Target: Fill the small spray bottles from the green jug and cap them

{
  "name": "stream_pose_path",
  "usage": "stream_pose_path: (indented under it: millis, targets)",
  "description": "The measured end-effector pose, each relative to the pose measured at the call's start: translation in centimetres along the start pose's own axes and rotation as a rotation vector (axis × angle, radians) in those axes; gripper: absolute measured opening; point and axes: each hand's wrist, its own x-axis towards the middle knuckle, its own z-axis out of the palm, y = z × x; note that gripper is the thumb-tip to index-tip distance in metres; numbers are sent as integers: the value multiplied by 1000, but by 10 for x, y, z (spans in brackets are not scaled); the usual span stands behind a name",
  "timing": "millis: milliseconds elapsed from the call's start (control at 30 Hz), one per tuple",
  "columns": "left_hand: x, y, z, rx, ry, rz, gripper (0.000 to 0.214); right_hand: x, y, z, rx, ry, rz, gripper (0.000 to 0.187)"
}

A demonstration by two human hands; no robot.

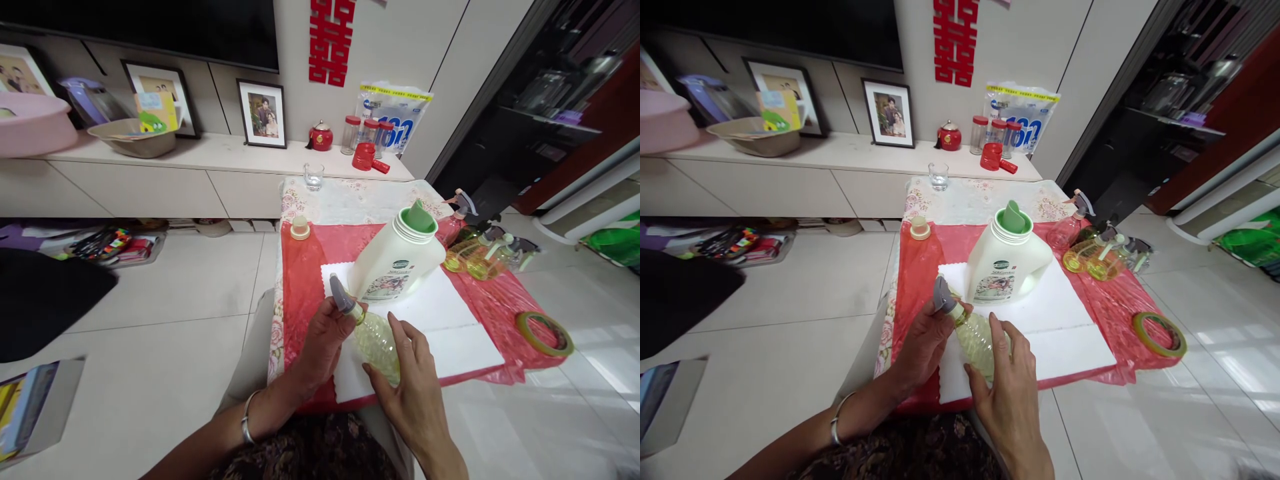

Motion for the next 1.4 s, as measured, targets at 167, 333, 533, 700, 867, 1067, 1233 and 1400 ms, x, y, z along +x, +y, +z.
stream_pose_path:
  millis: [167, 333, 533, 700, 867, 1067, 1233, 1400]
  targets:
    - [0, 1, -2, -15, -6, -16, 32, -1, 3, -1, 127, 57, -72, 66]
    - [1, 4, 0, -76, -71, -60, 28, -6, 10, -1, 354, 66, -13, 63]
    - [0, 8, 5, -130, -120, -85, 29, -20, 15, 12, 953, 61, 469, 64]
    - [-1, 6, 7, -118, -81, -88, 33, -16, 7, 23, 1432, 20, 895, 86]
    - [-1, -1, 9, -116, -57, -27, 32, -8, -10, 29, 1419, 239, 1028, 93]
    - [3, 4, 9, -197, -6, -35, 31, -18, -26, 31, 1086, 498, 523, 72]
    - [2, 14, 8, -224, 9, -58, 29, -23, -19, 25, 623, 320, 144, 76]
    - [1, 21, 8, -138, -44, -14, 30, -22, -6, 22, 941, 193, 333, 85]
